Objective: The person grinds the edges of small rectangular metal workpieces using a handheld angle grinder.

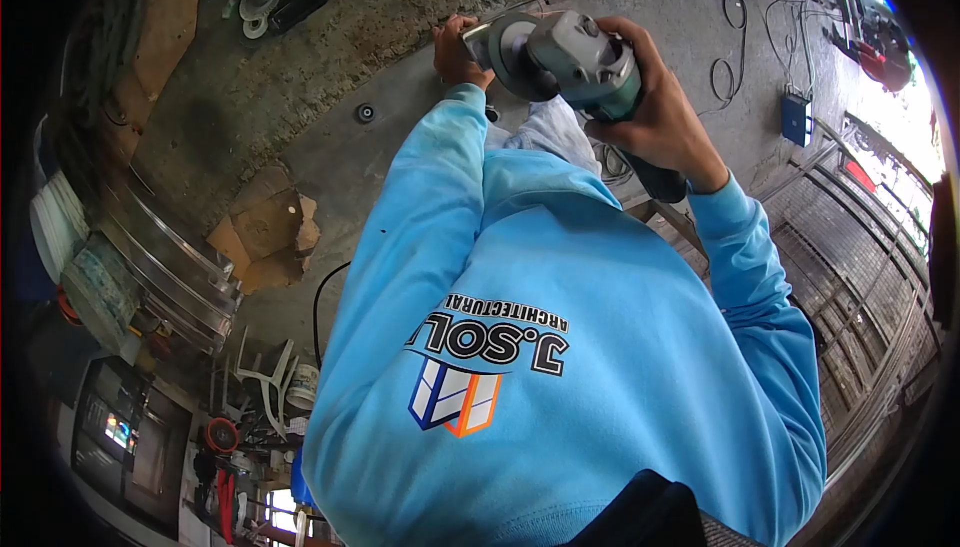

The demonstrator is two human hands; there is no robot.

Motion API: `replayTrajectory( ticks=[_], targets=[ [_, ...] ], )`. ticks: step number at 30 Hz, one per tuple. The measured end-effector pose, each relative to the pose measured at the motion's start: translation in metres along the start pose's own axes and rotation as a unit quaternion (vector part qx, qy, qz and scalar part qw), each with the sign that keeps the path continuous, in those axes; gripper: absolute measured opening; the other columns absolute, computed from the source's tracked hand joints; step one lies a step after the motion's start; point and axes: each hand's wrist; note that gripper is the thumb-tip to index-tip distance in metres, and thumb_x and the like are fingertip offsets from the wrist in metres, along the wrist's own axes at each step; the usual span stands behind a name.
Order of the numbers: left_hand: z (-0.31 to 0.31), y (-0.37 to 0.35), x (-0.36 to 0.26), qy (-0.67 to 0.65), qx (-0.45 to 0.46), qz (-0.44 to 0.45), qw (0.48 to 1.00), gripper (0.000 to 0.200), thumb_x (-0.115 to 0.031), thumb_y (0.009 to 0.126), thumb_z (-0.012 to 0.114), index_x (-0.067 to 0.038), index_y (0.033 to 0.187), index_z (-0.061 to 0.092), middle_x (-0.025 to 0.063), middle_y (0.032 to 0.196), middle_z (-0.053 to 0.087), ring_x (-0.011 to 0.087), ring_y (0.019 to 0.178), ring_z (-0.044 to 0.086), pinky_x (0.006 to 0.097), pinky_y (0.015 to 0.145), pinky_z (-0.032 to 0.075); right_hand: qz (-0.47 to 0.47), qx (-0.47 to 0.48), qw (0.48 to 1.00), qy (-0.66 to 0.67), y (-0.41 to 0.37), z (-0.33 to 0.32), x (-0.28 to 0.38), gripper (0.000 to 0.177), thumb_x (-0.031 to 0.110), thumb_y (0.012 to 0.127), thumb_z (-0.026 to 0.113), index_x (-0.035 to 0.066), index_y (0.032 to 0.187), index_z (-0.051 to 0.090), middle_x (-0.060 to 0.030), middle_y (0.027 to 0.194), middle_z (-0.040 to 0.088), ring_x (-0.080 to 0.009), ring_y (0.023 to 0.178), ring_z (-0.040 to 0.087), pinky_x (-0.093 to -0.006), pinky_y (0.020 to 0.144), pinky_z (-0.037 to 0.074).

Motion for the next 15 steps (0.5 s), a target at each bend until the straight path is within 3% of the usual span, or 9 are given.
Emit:
replayTrajectory(
  ticks=[4, 7, 8, 9, 10, 11, 12, 15],
  targets=[
    [0.013, 0.000, 0.011, 0.016, -0.034, 0.020, 0.999, 0.068, -0.017, 0.061, 0.094, -0.016, 0.116, 0.054, 0.0082, 0.121, 0.069, 0.0388, 0.124, 0.064, 0.0601, 0.124, 0.037, 0.025, 0.007, 0.998, -0.054, -0.026, 0.000, 0.010, 0.098, 0.004, 0.066, 0.086, 0.016, 0.152, 0.043, -0.0231, 0.127, 0.071, -0.0486, 0.118, 0.069, -0.0505, 0.103, 0.056],
    [0.024, 0.001, 0.029, 0.055, -0.002, 0.001, 0.999, 0.068, -0.017, 0.061, 0.094, -0.016, 0.116, 0.055, 0.0091, 0.122, 0.068, 0.0393, 0.123, 0.064, 0.0604, 0.123, 0.037, 0.050, 0.003, 0.996, -0.072, -0.043, -0.003, 0.017, 0.096, 0.003, 0.067, 0.084, 0.015, 0.152, 0.042, -0.0231, 0.126, 0.072, -0.0491, 0.116, 0.070, -0.0508, 0.102, 0.058],
    [0.027, 0.001, 0.034, 0.117, -0.024, 0.039, 0.992, 0.058, -0.039, 0.066, 0.091, -0.014, 0.108, 0.061, 0.0064, 0.113, 0.069, 0.0342, 0.114, 0.066, 0.0539, 0.118, 0.042, 0.063, -0.002, 0.994, -0.086, -0.046, -0.003, 0.019, 0.095, 0.003, 0.067, 0.084, 0.014, 0.152, 0.042, -0.0230, 0.126, 0.072, -0.0485, 0.116, 0.070, -0.0506, 0.102, 0.058],
    [0.028, 0.002, 0.034, 0.178, -0.046, 0.078, 0.980, 0.062, -0.061, 0.072, 0.088, -0.011, 0.100, 0.067, 0.0037, 0.104, 0.070, 0.0291, 0.104, 0.069, 0.0473, 0.113, 0.047, 0.064, -0.001, 0.994, -0.087, -0.046, -0.003, 0.021, 0.095, 0.003, 0.067, 0.084, 0.014, 0.152, 0.042, -0.0230, 0.126, 0.072, -0.0485, 0.116, 0.070, -0.0506, 0.102, 0.058],
    [0.028, 0.001, 0.034, 0.177, -0.046, 0.077, 0.980, 0.062, -0.061, 0.072, 0.088, -0.011, 0.100, 0.067, 0.0037, 0.104, 0.070, 0.0291, 0.104, 0.069, 0.0473, 0.113, 0.047, 0.054, -0.009, 0.994, -0.092, -0.046, -0.003, 0.022, 0.095, 0.003, 0.067, 0.083, 0.014, 0.152, 0.042, -0.0231, 0.125, 0.072, -0.0485, 0.114, 0.071, -0.0507, 0.100, 0.058],
    [0.028, -0.002, 0.033, 0.122, -0.027, 0.045, 0.991, 0.058, -0.038, 0.066, 0.091, -0.014, 0.108, 0.061, 0.0066, 0.114, 0.069, 0.0345, 0.113, 0.067, 0.0541, 0.118, 0.043, 0.045, -0.016, 0.994, -0.096, -0.046, -0.003, 0.024, 0.095, 0.003, 0.067, 0.083, 0.014, 0.153, 0.042, -0.0232, 0.124, 0.073, -0.0485, 0.113, 0.071, -0.0509, 0.099, 0.059],
    [0.030, -0.004, 0.036, 0.068, -0.009, 0.013, 0.998, 0.069, -0.015, 0.060, 0.094, -0.017, 0.116, 0.055, 0.0095, 0.123, 0.068, 0.0400, 0.122, 0.064, 0.0609, 0.123, 0.038, 0.046, -0.018, 0.994, -0.096, -0.044, -0.002, 0.024, 0.095, 0.003, 0.067, 0.083, 0.014, 0.153, 0.042, -0.0232, 0.124, 0.073, -0.0485, 0.113, 0.071, -0.0509, 0.099, 0.059],
    [0.044, -0.004, 0.055, -0.023, -0.005, -0.032, 0.999, 0.073, -0.016, 0.058, 0.096, -0.017, 0.118, 0.054, 0.0091, 0.124, 0.068, 0.0399, 0.123, 0.064, 0.0604, 0.123, 0.038, 0.037, -0.007, 0.995, -0.097, -0.033, 0.002, 0.023, 0.095, 0.003, 0.068, 0.083, 0.014, 0.152, 0.042, -0.0233, 0.123, 0.073, -0.0495, 0.110, 0.072, -0.0506, 0.097, 0.059]
  ],
)
Point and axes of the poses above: each hand's wrist, its own y-axis towards the middle knuckle, its own z-axis out of the palm, x = y × z
